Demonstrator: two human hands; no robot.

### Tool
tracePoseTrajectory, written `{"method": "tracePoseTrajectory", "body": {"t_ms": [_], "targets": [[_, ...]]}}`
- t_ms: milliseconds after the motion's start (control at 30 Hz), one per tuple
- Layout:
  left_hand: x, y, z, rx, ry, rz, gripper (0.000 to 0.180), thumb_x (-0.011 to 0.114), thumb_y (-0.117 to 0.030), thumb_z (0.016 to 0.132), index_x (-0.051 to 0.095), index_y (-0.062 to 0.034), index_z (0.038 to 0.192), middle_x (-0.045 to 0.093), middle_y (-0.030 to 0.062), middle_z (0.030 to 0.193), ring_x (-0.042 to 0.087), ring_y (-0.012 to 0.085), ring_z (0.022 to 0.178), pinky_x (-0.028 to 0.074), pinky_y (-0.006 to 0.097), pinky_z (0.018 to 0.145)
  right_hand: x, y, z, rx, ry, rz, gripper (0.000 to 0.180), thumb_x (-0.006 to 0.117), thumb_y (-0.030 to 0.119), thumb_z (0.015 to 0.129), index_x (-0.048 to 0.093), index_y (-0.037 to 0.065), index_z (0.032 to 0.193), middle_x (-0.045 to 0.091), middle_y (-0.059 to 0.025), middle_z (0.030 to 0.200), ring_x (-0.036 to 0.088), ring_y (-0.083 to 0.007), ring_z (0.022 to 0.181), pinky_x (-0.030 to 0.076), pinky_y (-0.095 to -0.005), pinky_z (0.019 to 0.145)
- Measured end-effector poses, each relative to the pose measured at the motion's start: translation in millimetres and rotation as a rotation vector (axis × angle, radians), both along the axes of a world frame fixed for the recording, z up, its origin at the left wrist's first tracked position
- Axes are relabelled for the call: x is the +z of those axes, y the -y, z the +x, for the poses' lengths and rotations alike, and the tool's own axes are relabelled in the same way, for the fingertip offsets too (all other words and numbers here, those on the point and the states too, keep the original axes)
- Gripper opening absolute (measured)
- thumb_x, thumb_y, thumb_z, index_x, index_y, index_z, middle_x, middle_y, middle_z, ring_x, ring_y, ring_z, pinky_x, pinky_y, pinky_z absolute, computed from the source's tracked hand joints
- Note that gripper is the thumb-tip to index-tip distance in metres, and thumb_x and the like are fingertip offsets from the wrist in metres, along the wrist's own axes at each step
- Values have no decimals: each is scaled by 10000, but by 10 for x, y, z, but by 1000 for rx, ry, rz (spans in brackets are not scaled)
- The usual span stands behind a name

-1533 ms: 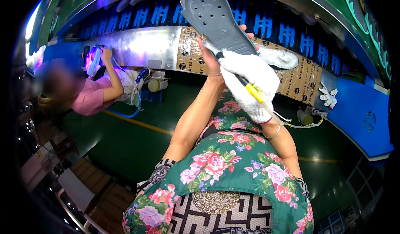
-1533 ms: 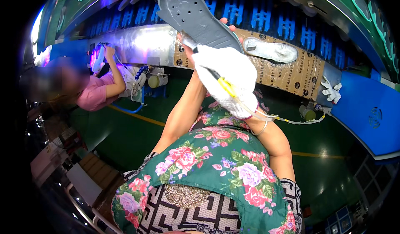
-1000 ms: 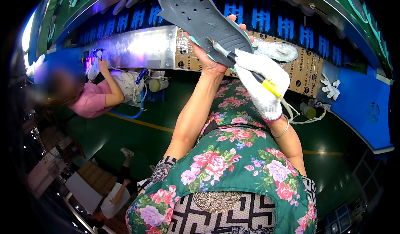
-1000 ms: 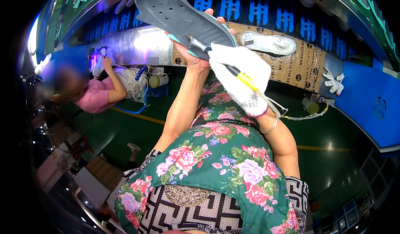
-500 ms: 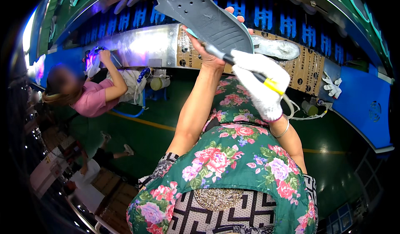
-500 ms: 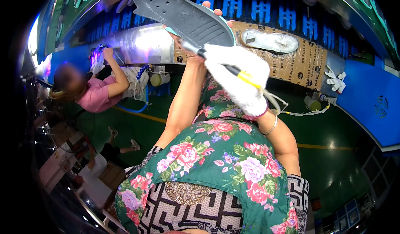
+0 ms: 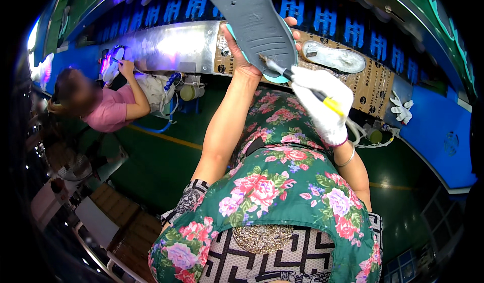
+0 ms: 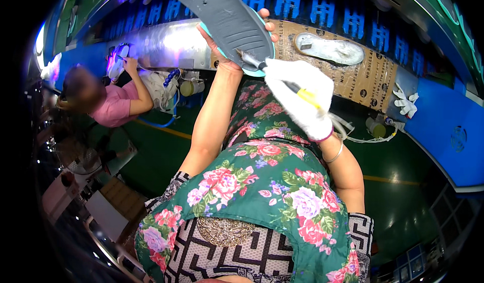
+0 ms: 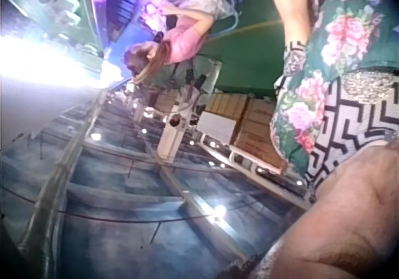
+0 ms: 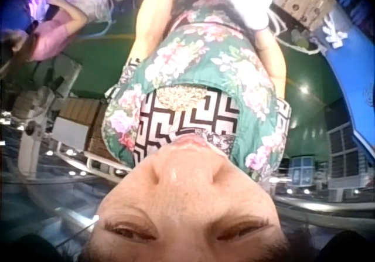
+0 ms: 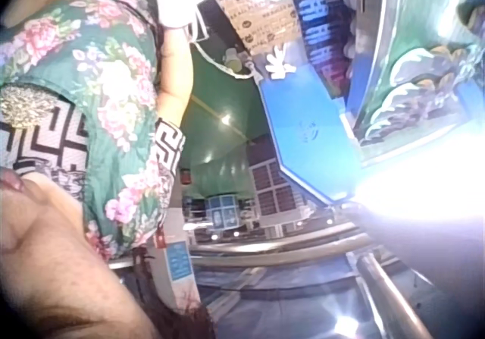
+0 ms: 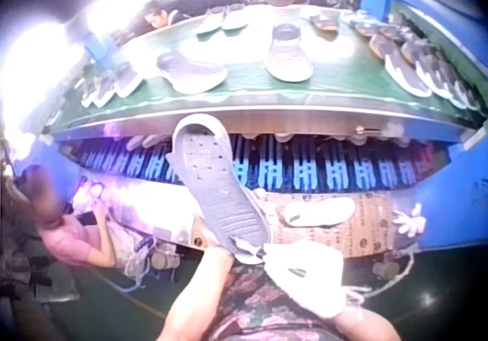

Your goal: The person trims excess material from the edges of a gray slipper using a small blade tool. They repeatedly pick up slippers from a conveyor belt, scrape the edges, and place them back on the belt.

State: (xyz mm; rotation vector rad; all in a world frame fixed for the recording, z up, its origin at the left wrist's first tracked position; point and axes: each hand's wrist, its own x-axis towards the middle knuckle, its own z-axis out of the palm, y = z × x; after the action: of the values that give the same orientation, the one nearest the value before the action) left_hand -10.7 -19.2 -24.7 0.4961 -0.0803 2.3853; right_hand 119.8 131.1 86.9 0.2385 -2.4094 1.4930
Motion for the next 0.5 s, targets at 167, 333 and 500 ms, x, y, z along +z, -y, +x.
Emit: {"method": "tracePoseTrajectory", "body": {"t_ms": [167,333,500], "targets": [[144,111,6,-69,76,-149,1122,438,-915,753,424,-67,1488,494,321,1371,580,458,1146,516,582,940,77,8,9,205,280,-293,196,789,30,794,766,32,988,760,-95,970,711,-181,836,562,-304,760],[249,132,-60,-144,-17,-146,1041,421,-818,827,417,-3,1475,518,362,1320,622,455,1087,560,526,865,14,-47,-60,151,12,131,225,780,58,792,776,92,1014,756,-80,1006,719,-213,844,569,-311,757],[253,185,-94,-279,18,-213,948,457,-739,861,444,14,1437,558,329,1207,635,363,940,573,450,802,78,14,24,382,124,-19,190,787,69,775,780,102,962,763,-71,994,718,-215,847,561,-298,765]]}}
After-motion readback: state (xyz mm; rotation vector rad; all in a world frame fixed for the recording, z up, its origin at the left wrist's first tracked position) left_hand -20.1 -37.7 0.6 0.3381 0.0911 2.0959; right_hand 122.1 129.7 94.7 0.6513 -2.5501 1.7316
